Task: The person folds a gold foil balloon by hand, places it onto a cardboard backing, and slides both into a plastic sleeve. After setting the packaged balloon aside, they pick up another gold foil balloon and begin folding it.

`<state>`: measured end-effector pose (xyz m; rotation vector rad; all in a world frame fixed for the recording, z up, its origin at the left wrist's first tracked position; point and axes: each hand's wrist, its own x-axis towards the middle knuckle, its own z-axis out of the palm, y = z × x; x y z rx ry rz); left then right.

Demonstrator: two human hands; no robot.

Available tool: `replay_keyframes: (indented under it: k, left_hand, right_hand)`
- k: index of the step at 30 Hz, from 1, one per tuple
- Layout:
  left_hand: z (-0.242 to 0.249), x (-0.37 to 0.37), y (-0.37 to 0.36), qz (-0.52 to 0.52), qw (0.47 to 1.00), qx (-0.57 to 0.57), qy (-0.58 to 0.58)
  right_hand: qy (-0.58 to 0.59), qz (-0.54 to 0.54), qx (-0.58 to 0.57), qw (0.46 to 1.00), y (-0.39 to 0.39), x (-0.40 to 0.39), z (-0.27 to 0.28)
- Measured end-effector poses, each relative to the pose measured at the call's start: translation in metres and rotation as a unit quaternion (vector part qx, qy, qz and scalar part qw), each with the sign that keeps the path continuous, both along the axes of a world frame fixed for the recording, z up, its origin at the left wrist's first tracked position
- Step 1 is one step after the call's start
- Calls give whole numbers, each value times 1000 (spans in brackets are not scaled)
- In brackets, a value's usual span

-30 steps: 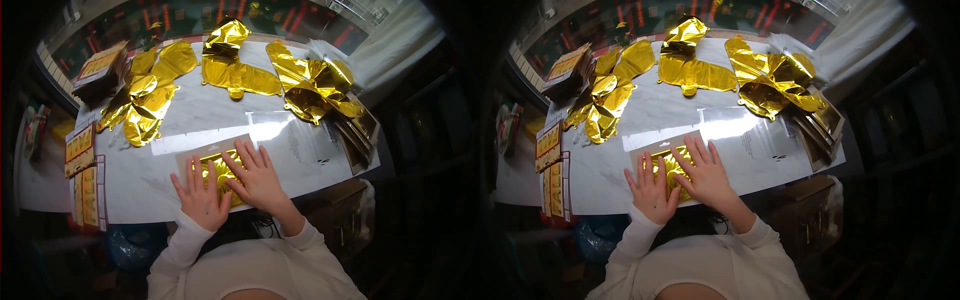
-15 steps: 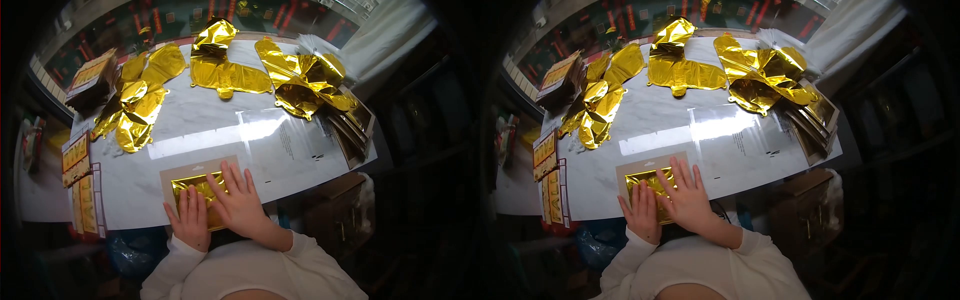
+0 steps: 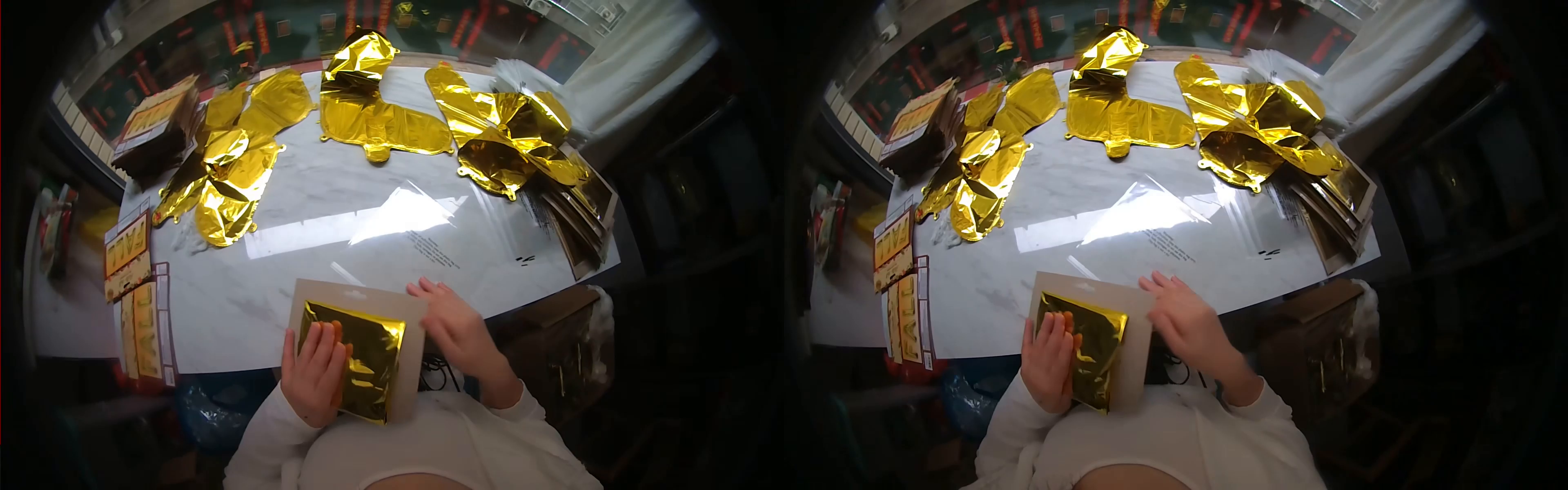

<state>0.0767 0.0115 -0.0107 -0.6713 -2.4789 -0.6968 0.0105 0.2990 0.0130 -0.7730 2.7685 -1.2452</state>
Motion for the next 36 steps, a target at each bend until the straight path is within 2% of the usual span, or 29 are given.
replay_keyframes:
  k: [1,3,6,8,9,12,15,21,34,36]
  left_hand:
    - [3,1,-5,-45,999,-8,-16]
    - [-1,3,-11,-59,998,-23,-18]
    - [-9,3,-12,-90,996,-9,-9]
    - [-16,1,-7,-118,990,71,30]
    - [-15,1,-5,-118,990,70,31]
    - [8,-5,-2,-168,983,-54,-49]
    - [22,-12,0,-189,974,-92,-84]
    - [23,-17,1,-198,971,-106,-84]
    - [24,-20,-5,-230,958,-131,-108]
    - [22,-19,-1,-223,963,-114,-99]
  right_hand:
    - [-29,-8,-91,995,6,-1,-2]
    - [-11,-37,-113,993,6,-7,0]
    - [85,-113,-65,988,4,-20,3]
    - [85,-111,-47,989,0,-24,3]
    - [82,-109,-28,990,-3,-25,3]
    - [85,-89,31,992,-6,-28,-3]
    - [74,-53,1,996,3,-34,-11]
    - [44,-14,-11,999,13,-40,-7]
    - [25,-43,-32,998,8,-37,-7]
    - [58,-42,0,997,9,-37,-6]
